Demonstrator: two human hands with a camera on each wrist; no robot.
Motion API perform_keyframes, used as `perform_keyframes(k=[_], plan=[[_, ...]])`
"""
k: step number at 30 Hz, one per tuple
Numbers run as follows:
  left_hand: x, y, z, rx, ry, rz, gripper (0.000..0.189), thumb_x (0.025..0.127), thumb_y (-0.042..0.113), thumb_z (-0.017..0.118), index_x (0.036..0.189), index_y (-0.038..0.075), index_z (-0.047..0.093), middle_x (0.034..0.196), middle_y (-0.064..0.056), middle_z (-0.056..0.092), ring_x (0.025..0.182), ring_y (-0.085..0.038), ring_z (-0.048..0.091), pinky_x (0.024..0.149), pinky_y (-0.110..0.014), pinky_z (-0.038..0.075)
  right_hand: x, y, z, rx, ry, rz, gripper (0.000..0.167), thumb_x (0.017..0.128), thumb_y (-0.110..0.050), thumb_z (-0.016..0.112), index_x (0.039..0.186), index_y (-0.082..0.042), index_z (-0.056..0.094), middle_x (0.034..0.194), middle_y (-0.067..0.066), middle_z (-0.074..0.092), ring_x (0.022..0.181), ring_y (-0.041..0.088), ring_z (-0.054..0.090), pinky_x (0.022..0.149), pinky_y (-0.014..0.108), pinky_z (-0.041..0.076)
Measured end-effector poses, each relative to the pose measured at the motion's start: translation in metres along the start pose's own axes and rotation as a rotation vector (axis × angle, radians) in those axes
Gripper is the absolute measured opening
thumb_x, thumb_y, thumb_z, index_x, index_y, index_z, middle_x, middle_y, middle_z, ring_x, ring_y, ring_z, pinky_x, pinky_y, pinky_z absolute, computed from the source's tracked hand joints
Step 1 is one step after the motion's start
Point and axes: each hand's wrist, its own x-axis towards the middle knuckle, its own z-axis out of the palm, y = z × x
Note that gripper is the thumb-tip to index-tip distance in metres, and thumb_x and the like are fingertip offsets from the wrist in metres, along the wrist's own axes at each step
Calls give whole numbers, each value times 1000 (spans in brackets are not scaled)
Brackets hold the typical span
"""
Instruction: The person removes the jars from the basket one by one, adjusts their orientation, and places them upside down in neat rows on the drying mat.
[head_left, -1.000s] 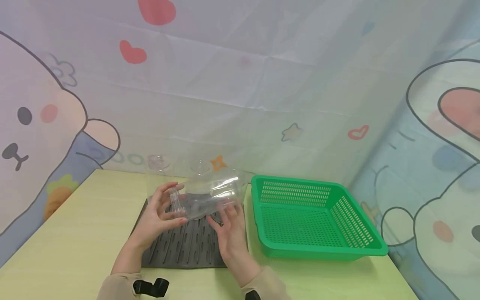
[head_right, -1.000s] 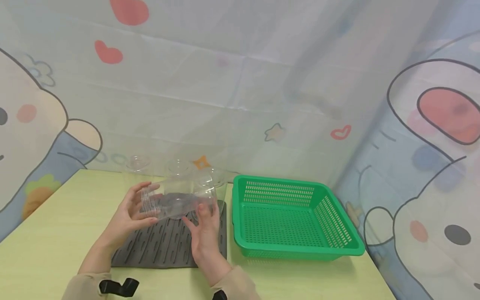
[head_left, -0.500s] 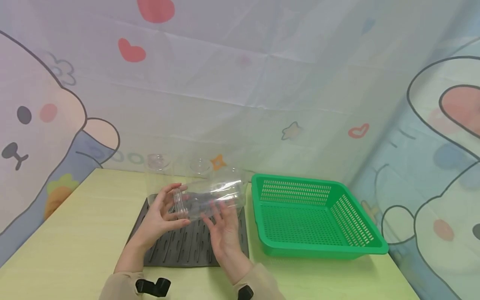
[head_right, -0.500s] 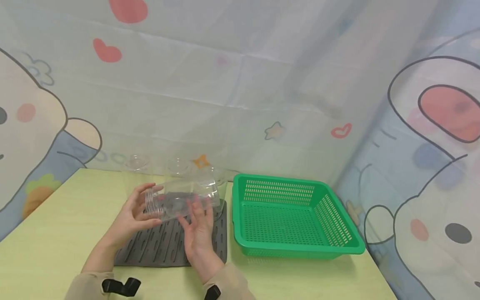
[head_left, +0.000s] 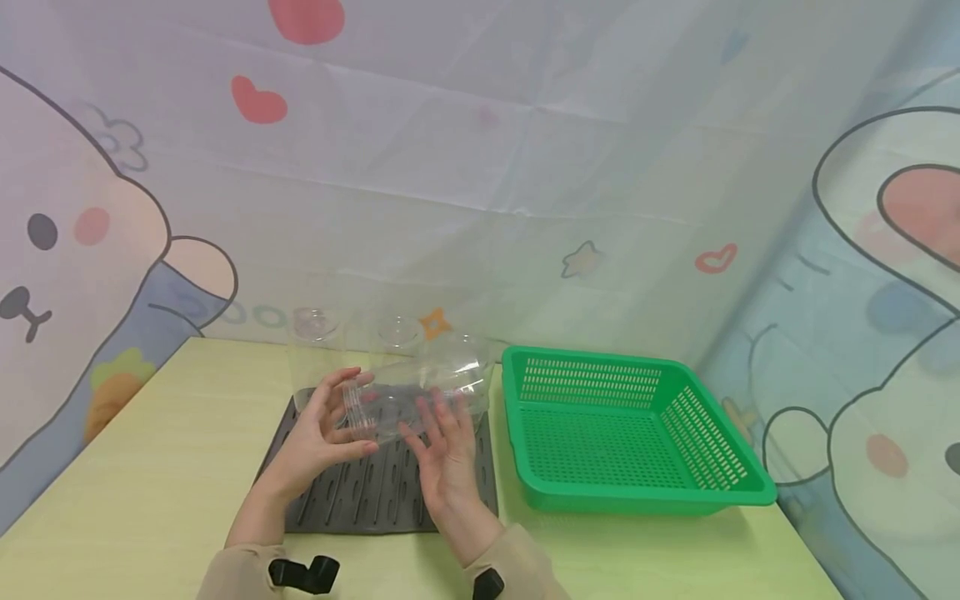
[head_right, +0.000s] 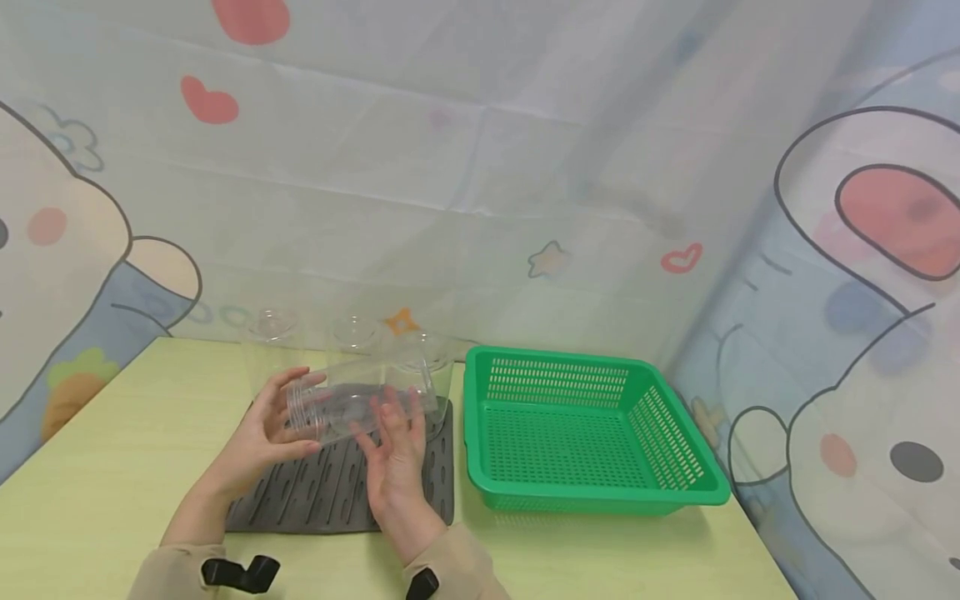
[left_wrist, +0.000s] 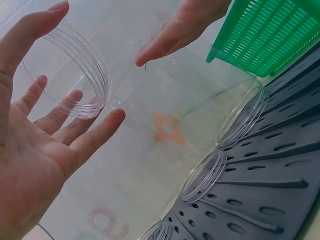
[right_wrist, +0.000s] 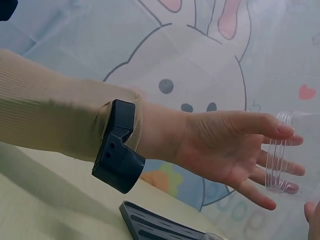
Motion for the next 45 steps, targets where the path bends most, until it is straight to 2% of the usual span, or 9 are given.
perform_keyframes(k=[5,8,14,18,21,23,29,37,45], plan=[[-1,1,-2,32,4,-21,93,82,1,75,154,18,20,159,-19,22,146,-47,14,109,-73,21,0,0,1,-18,-30,-27,88,90,-24,66,156,-9,9,158,21,26,143,37,34,107,51,44],[-1,1,-4,33,1,-32,96,81,0,76,156,16,17,160,-20,17,146,-50,8,109,-76,12,1,0,1,-28,-43,-39,88,89,-21,65,156,-9,8,158,22,24,143,38,32,108,52,44],[-5,1,-10,47,-15,-52,99,82,2,75,157,16,13,162,-21,9,146,-52,7,110,-76,10,2,3,2,-54,-54,-61,88,87,-17,63,155,-9,10,157,22,26,141,38,36,106,50,46],[-10,0,-21,70,-10,-30,93,85,2,72,157,20,15,161,-17,18,148,-34,22,117,-51,30,2,3,4,-55,-59,-81,84,86,-12,63,155,-8,15,154,20,31,135,32,45,100,43,51],[-15,-2,-32,78,4,17,83,89,-1,65,156,19,20,158,-5,31,140,-6,36,106,-21,41,1,3,6,-71,-64,-98,81,85,-7,62,154,-8,19,151,18,37,130,27,50,98,41,52],[-20,-4,-39,83,9,46,76,92,-2,60,155,17,23,153,5,38,131,7,40,100,-11,41,1,3,6,-96,-70,-113,81,83,-4,62,153,-8,21,149,16,41,128,25,51,97,39,53],[-33,-11,-58,73,65,28,60,99,1,50,154,12,27,144,16,45,126,8,47,94,-11,46,-2,7,6,-204,-144,-175,87,81,-1,71,153,-10,24,145,8,47,128,18,52,95,30,53],[-46,-30,-78,40,263,-24,46,100,5,52,144,15,43,129,23,55,114,11,54,89,-4,44,-2,20,5,-369,-320,-265,101,74,-24,87,151,-5,25,144,8,45,126,15,53,102,29,49],[-51,-46,-86,32,379,-165,61,97,13,61,151,7,34,119,31,54,107,15,54,86,-3,43,-1,31,10,-585,-363,-250,94,76,-29,85,151,-17,31,145,8,46,130,19,51,105,28,47]])
